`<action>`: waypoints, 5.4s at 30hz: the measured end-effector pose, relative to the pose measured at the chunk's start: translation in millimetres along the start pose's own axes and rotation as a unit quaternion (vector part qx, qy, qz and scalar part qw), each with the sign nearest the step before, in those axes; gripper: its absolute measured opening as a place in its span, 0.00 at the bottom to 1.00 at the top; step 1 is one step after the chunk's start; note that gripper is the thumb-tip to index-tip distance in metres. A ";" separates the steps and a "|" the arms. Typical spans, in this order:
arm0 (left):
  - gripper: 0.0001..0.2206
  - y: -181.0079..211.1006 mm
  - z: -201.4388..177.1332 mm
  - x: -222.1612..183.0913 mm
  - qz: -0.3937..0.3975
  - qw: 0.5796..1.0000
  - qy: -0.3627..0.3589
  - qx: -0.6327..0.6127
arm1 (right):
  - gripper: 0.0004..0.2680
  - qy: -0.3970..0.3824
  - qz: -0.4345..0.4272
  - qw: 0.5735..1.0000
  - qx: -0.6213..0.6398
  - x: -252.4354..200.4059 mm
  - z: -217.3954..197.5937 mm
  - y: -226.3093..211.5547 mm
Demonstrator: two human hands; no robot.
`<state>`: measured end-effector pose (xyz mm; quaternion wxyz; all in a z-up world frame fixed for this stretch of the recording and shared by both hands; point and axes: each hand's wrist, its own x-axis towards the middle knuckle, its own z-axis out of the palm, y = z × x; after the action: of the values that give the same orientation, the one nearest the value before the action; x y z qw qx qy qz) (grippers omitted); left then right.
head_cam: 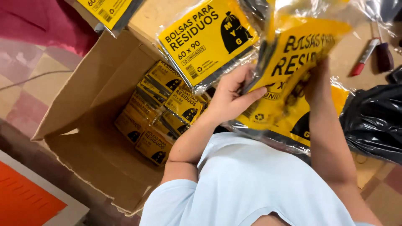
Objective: The person picks up yellow-packaged plastic bags from a table and places them inside a black trash bag. They then compress the air out of the trash bag, twist the opening, and use a tool to secure the top.
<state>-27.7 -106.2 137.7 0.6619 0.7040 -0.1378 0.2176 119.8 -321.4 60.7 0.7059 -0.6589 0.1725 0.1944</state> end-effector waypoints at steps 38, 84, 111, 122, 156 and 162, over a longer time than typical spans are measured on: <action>0.10 -182.5 -153.5 -25.8 -0.636 0.689 0.167 0.303 | 0.10 0.139 -0.470 0.808 -0.326 -79.6 -94.1 36.6; 0.42 -63.8 120.3 -13.3 -0.669 0.718 -0.076 0.179 | 0.31 -0.017 0.158 0.979 -0.128 -57.5 -141.7 72.6; 0.26 -38.4 353.9 -12.4 -0.552 0.826 0.001 -0.116 | 0.26 -0.085 0.165 0.982 -0.044 -108.1 -409.1 -73.6; 0.30 -109.7 421.3 -12.8 -0.587 0.798 -0.121 -0.064 | 0.16 -0.023 0.214 0.976 -0.013 10.6 -514.0 46.5; 0.11 -300.1 246.9 -14.0 -0.297 0.686 -0.209 0.631 | 0.20 -0.139 0.106 0.985 -0.007 -14.5 -429.5 86.0; 0.20 -124.2 366.8 67.8 -0.308 0.900 0.008 0.308 | 0.22 -0.114 0.078 0.990 0.004 -20.1 -416.4 90.5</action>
<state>136.4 -453.0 51.9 0.4474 0.8780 0.1656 0.0399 62.2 -732.5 -37.3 0.7061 -0.6143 0.1425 0.3221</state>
